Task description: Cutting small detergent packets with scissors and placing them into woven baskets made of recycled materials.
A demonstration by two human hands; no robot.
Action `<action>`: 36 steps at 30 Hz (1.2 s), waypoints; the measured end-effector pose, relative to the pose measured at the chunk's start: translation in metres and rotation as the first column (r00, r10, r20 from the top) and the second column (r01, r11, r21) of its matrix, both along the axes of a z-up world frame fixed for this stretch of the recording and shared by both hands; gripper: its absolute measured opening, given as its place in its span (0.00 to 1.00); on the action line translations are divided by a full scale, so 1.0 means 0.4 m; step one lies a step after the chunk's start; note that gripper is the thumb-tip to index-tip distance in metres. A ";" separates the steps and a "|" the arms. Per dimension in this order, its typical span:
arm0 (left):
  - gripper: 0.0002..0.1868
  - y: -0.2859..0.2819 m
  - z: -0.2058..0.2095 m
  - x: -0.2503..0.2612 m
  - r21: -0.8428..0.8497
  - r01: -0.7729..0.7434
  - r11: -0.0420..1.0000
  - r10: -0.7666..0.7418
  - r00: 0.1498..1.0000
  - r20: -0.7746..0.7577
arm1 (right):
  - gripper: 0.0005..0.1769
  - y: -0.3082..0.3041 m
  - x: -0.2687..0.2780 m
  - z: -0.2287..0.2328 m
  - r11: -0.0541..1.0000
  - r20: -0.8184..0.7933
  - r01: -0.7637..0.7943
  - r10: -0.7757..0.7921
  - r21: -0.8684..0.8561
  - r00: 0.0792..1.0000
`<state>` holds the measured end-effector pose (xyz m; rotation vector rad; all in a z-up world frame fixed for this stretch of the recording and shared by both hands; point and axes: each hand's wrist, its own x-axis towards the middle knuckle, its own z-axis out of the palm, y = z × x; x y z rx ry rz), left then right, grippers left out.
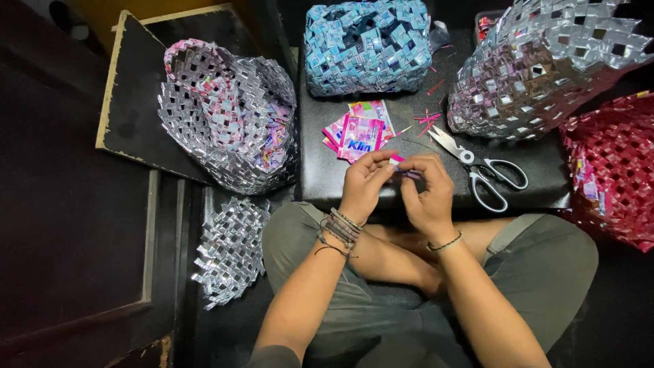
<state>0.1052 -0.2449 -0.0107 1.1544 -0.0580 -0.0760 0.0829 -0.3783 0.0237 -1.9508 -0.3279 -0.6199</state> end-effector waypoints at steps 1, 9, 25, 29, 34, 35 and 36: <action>0.15 -0.001 0.005 0.000 -0.002 0.002 1.000 -0.002 1.000 0.000 | 0.11 0.005 -0.002 0.007 1.000 0.000 0.002 -0.002 -0.002 1.000; 0.14 0.005 -0.030 0.021 0.109 -0.265 0.958 0.263 0.964 0.033 | 0.20 0.003 -0.002 0.009 0.994 -0.075 0.003 0.006 0.111 0.997; 0.12 0.007 -0.004 0.003 0.179 -0.174 0.968 0.179 0.984 -0.012 | 0.18 0.000 0.002 -0.044 0.908 -0.444 0.126 0.072 0.401 0.893; 0.18 0.015 0.008 0.001 0.281 -0.227 0.933 0.202 0.972 0.117 | 0.08 -0.006 -0.003 -0.065 0.956 -0.399 0.139 -0.025 0.259 0.917; 0.18 0.008 0.008 -0.006 0.273 -0.154 0.949 0.115 0.981 0.155 | 0.21 0.003 0.001 -0.026 0.976 -0.297 0.149 -0.098 0.156 0.950; 0.14 0.003 0.012 -0.007 0.271 -0.131 0.954 0.096 0.986 0.138 | 0.20 0.000 0.004 -0.032 0.972 -0.305 0.142 -0.080 0.188 0.949; 0.10 -0.002 0.017 -0.008 0.269 -0.107 0.957 0.076 0.990 0.122 | 0.20 -0.004 0.007 -0.037 0.966 -0.313 0.135 -0.062 0.221 0.948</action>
